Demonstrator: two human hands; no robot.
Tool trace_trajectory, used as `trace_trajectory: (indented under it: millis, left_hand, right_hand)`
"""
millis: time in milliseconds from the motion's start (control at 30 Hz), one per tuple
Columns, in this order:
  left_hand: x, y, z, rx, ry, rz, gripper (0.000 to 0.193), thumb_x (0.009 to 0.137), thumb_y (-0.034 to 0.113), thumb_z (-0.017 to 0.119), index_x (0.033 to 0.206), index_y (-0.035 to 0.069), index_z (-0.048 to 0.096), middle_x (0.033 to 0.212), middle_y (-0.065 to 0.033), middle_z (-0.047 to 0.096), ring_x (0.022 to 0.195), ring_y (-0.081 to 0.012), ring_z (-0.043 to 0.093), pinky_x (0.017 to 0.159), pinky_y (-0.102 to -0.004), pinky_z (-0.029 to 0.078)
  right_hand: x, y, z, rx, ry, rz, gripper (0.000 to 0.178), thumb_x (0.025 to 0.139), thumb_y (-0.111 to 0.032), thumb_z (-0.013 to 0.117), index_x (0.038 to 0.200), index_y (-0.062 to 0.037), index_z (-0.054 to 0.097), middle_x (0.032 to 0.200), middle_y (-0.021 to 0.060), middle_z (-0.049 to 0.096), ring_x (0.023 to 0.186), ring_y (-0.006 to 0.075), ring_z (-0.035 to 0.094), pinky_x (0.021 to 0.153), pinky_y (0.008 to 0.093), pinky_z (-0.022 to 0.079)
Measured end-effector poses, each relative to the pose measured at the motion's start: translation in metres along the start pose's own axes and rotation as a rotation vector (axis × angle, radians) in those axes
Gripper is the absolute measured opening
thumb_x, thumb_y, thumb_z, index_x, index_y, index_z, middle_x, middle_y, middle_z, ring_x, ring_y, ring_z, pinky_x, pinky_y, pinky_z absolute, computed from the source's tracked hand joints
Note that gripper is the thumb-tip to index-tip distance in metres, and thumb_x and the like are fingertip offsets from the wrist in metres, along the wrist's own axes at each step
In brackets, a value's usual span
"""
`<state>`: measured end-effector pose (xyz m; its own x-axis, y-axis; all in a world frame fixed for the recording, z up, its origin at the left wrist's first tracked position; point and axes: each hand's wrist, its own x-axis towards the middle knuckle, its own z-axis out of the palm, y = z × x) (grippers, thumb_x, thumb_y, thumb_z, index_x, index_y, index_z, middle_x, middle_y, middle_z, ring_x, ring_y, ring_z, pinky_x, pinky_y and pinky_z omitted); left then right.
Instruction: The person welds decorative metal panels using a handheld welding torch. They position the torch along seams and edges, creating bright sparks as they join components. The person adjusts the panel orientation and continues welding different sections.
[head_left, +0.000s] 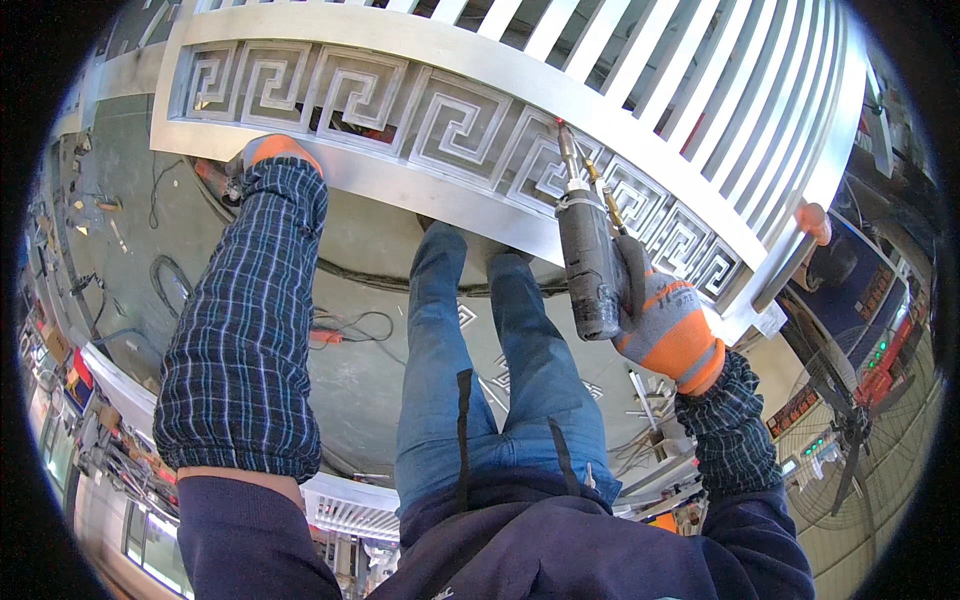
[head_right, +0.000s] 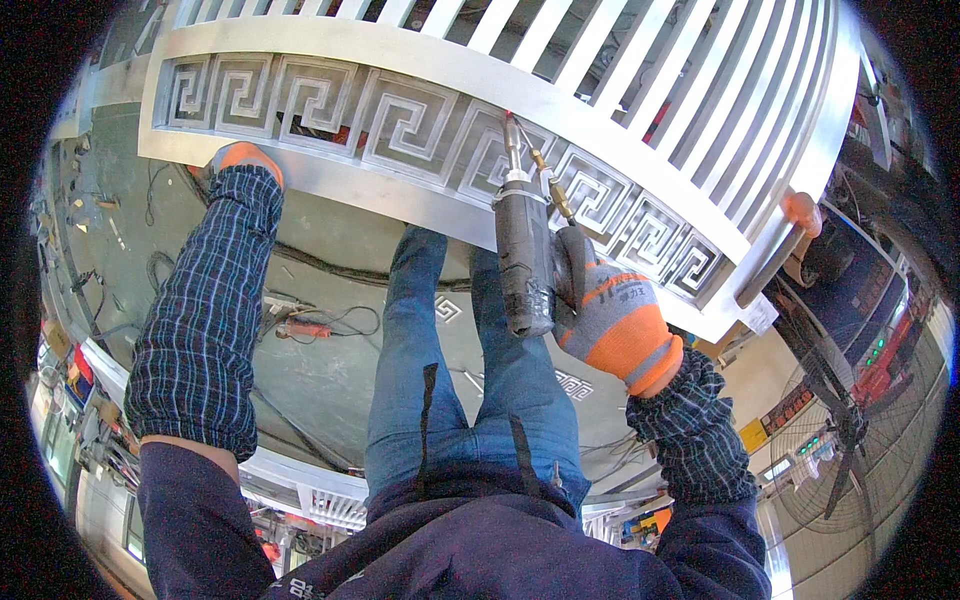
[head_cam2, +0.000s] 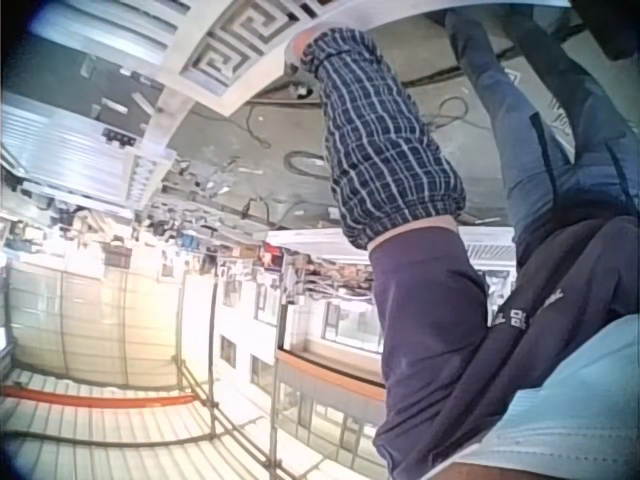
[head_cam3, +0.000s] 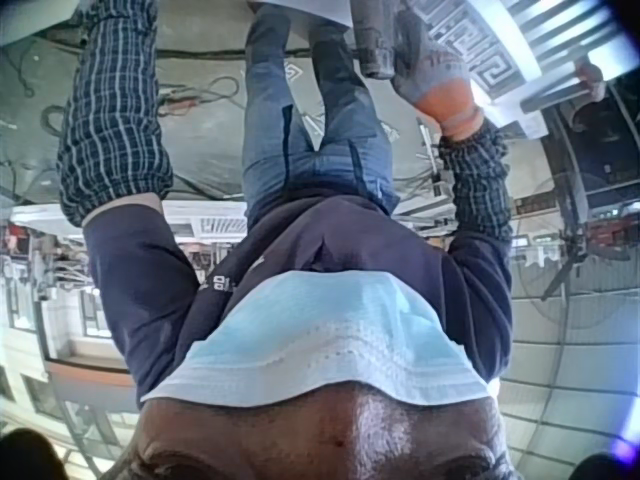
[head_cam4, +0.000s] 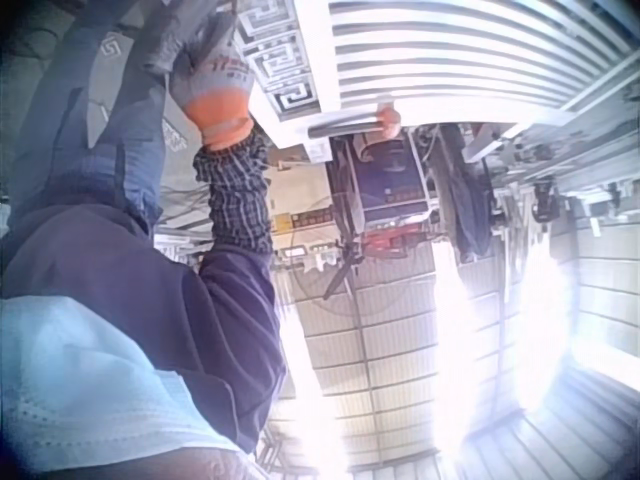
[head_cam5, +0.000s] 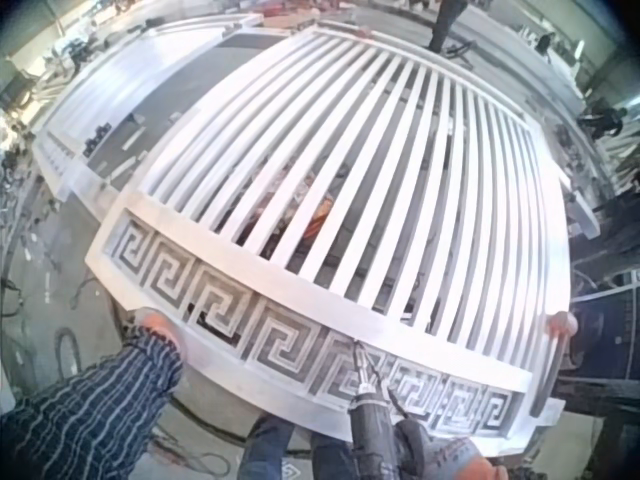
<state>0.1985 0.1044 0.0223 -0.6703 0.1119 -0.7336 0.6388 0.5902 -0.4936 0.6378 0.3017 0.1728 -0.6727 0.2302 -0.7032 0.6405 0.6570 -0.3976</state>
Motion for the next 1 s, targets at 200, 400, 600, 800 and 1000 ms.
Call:
trace_trajectory:
  millis: [200,400,600,800,1000]
  left_hand:
    - [0.003,0.007,0.000,0.250,-0.059,0.109,0.038,0.103,0.024,0.055,0.137,0.010,0.065,0.141,-0.0148,0.064,0.132,-0.0282,0.060,0.109,-0.0363,0.048]
    - [0.008,0.002,0.006,0.127,-0.074,0.040,0.039,0.105,0.023,0.052,0.140,0.011,0.064,0.143,-0.0140,0.063,0.134,-0.0283,0.058,0.110,-0.0369,0.047]
    - [0.010,0.009,0.006,0.224,-0.074,0.066,0.040,0.105,0.023,0.052,0.142,0.012,0.062,0.145,-0.0148,0.061,0.136,-0.0287,0.057,0.111,-0.0371,0.046]
    - [0.013,0.002,0.010,0.261,-0.090,0.080,0.041,0.106,0.024,0.052,0.144,0.012,0.061,0.146,-0.0145,0.060,0.136,-0.0279,0.057,0.112,-0.0369,0.046]
    - [-0.001,0.006,-0.005,0.356,-0.121,0.144,0.040,0.104,0.024,0.054,0.141,0.011,0.063,0.143,-0.0142,0.063,0.134,-0.0275,0.058,0.110,-0.0368,0.047]
  right_hand:
    - [0.004,-0.007,-0.006,0.037,0.113,-0.079,0.048,0.085,-0.035,0.069,0.113,0.0020,0.060,0.077,0.0154,0.067,0.069,0.0319,0.067,0.063,0.0421,0.054]
    - [0.003,-0.013,-0.018,0.063,0.044,-0.032,0.057,0.083,-0.031,0.071,0.128,0.0008,0.054,0.077,0.0159,0.067,0.066,0.0330,0.067,0.062,0.0430,0.054]
    - [-0.002,-0.006,-0.014,0.059,0.042,-0.020,0.057,0.084,-0.031,0.071,0.129,-0.0001,0.053,0.078,0.0161,0.067,0.067,0.0325,0.068,0.061,0.0429,0.054]
    - [-0.002,-0.007,-0.016,0.143,0.061,-0.045,0.055,0.083,-0.030,0.072,0.126,-0.0015,0.053,0.080,0.0164,0.068,0.069,0.0331,0.068,0.061,0.0429,0.054]
    - [-0.009,0.002,-0.009,-0.009,0.005,0.006,0.062,0.080,-0.031,0.075,0.129,-0.0021,0.051,0.080,0.0173,0.068,0.068,0.0345,0.068,0.064,0.0419,0.055]
